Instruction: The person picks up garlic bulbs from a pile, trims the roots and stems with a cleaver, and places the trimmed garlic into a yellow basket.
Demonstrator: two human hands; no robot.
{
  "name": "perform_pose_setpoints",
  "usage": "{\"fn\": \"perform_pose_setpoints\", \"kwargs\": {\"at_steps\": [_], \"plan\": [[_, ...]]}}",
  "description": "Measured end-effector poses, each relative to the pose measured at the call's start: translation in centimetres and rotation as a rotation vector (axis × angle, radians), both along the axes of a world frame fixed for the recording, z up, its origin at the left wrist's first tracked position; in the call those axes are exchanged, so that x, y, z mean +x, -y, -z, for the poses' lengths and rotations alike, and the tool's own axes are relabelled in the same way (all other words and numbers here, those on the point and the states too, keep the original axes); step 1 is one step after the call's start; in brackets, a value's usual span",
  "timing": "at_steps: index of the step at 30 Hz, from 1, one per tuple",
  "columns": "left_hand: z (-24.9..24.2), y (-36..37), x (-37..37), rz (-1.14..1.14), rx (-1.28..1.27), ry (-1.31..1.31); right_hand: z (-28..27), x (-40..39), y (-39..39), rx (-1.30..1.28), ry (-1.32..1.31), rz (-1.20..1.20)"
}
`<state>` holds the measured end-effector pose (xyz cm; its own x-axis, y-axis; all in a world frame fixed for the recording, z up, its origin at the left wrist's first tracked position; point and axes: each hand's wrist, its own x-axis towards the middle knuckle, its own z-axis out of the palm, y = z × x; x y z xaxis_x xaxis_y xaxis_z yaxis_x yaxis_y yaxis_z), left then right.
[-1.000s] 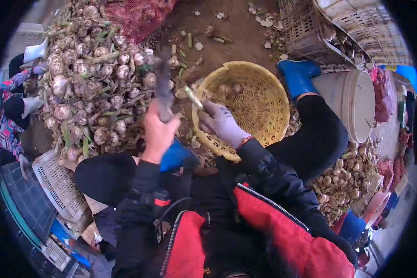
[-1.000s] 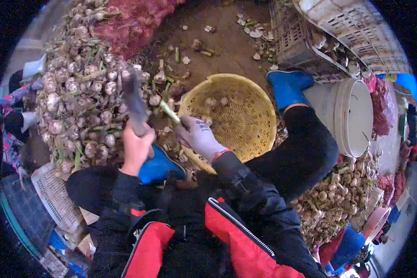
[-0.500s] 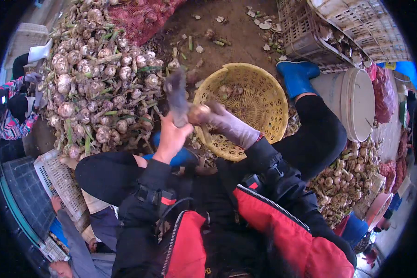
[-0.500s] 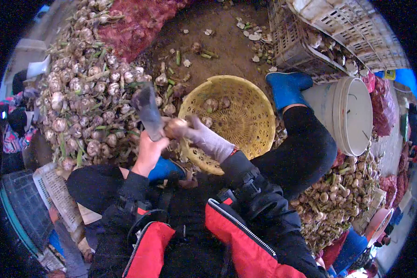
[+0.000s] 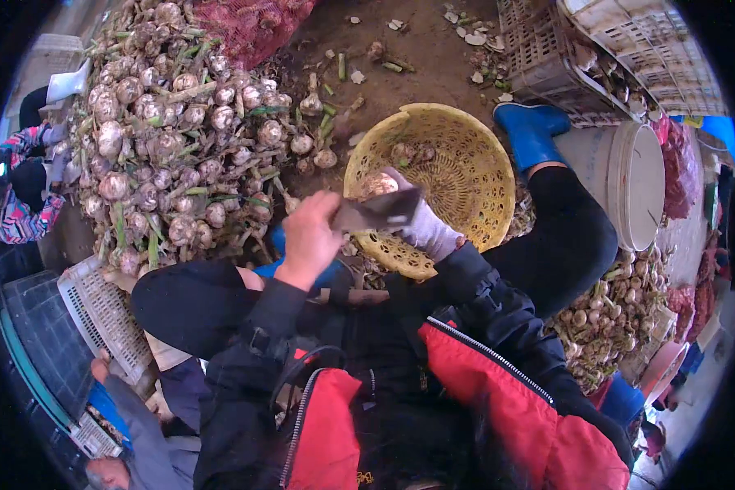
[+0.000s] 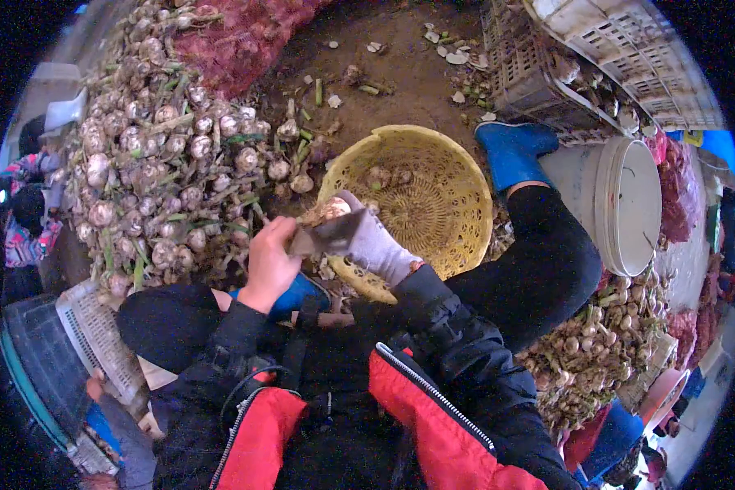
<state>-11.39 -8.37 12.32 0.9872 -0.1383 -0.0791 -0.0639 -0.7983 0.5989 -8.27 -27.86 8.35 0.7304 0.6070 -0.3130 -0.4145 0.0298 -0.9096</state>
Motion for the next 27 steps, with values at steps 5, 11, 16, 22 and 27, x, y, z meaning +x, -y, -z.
{"fn": "perform_pose_setpoints", "kwargs": {"at_steps": [5, 11, 16, 22, 27], "plan": [[5.3, -2.2, -1.1, -0.177, 0.032, -0.033, -1.7, 0.4, -1.3, -0.06, -0.147, 0.229], [10.3, -9.9, 0.5, -0.36, 0.402, -0.226, -1.5, 1.3, 0.6, -0.861, 0.488, 0.007], [14.4, -12.6, -0.4, -0.402, 0.438, -0.328, -1.2, 0.7, -0.6, -0.687, 0.407, -0.009], [10.7, -7.2, 2.2, -0.239, 0.024, -0.136, 2.4, 0.4, -1.9, -0.362, -0.091, 0.196], [0.6, -1.7, 2.0, -0.181, -0.629, -0.504, 4.8, 0.7, -0.5, 0.079, -0.116, -0.053]]}}
